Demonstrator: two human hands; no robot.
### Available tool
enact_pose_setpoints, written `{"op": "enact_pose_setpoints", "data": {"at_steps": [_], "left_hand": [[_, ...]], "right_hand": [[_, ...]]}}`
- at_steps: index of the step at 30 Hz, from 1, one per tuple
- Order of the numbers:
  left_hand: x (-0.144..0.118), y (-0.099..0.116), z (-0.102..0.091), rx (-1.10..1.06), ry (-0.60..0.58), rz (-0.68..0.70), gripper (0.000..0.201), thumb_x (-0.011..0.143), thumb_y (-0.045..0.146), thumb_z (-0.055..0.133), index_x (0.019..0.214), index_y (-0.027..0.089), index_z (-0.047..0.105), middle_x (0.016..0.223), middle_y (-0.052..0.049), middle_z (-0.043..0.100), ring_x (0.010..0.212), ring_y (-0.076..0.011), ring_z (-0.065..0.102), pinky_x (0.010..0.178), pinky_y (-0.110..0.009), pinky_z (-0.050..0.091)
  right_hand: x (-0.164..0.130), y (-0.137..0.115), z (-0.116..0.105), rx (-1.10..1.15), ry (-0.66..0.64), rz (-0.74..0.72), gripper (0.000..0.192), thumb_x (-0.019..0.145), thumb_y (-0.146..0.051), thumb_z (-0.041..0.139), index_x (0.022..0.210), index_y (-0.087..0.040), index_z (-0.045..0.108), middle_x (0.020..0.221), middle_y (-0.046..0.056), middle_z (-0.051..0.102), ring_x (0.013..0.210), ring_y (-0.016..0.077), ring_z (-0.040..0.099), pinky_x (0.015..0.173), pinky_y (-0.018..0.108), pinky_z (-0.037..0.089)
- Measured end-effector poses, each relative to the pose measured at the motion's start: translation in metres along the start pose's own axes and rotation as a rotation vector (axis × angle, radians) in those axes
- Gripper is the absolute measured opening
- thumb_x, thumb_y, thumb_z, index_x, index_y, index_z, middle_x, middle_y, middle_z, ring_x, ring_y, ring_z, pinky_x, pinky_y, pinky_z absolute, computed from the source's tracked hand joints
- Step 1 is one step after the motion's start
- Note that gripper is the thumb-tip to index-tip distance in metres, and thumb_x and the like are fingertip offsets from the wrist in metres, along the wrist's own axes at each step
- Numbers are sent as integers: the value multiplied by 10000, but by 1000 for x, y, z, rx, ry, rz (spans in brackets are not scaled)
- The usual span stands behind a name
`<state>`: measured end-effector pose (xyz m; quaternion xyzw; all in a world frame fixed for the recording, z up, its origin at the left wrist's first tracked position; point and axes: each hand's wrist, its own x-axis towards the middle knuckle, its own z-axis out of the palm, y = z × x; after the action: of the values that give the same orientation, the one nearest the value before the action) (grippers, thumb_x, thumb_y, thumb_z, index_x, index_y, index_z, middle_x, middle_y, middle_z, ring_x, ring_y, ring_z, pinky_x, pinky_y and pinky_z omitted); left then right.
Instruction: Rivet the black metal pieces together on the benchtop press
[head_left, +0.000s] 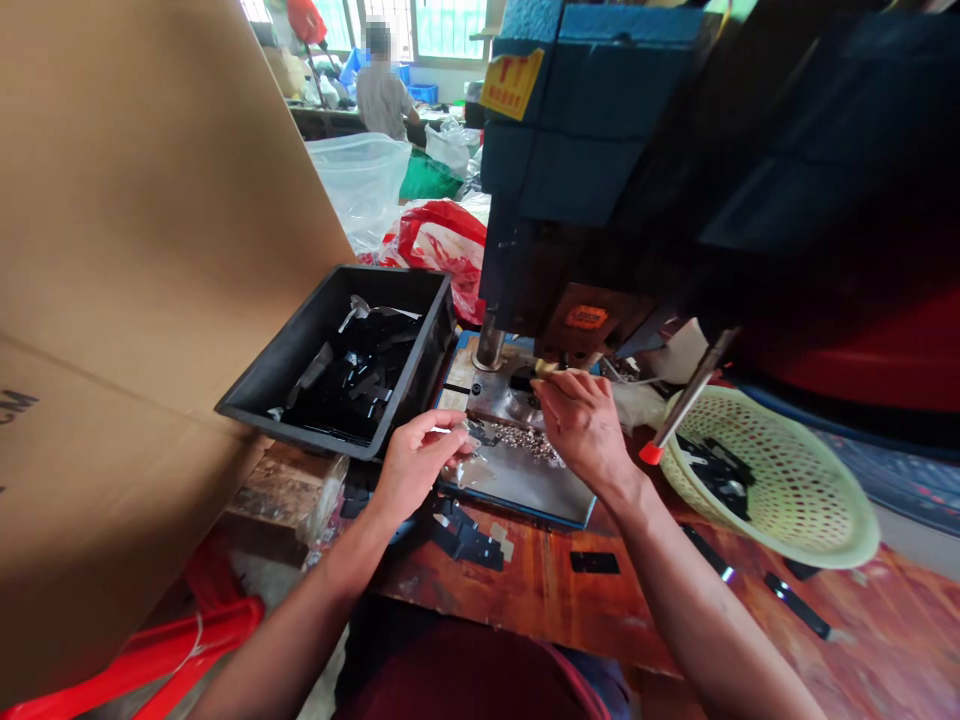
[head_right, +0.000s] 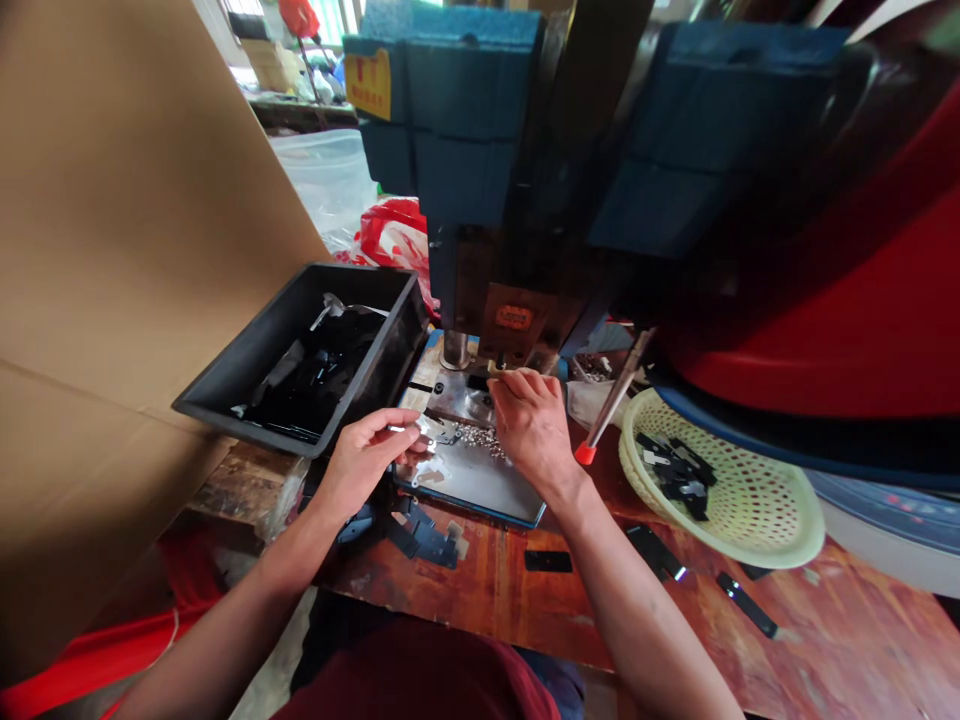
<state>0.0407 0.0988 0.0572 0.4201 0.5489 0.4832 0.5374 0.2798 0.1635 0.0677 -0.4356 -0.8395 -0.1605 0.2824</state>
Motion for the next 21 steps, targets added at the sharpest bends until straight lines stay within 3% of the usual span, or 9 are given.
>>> {"op": "enact_pose_setpoints", "data": {"at_steps": [21], "left_hand": [[-3, 3, 6, -45, -8, 0, 381, 793, 391, 806, 1069, 133, 756, 819, -97, 816, 704, -191, 742, 602, -257, 549]], "right_hand": [[-3, -1, 0, 25, -56, 38, 261, 1042, -179, 503, 1126, -211, 749, 1094, 89, 755, 1005, 260, 590, 837, 403, 391]]}}
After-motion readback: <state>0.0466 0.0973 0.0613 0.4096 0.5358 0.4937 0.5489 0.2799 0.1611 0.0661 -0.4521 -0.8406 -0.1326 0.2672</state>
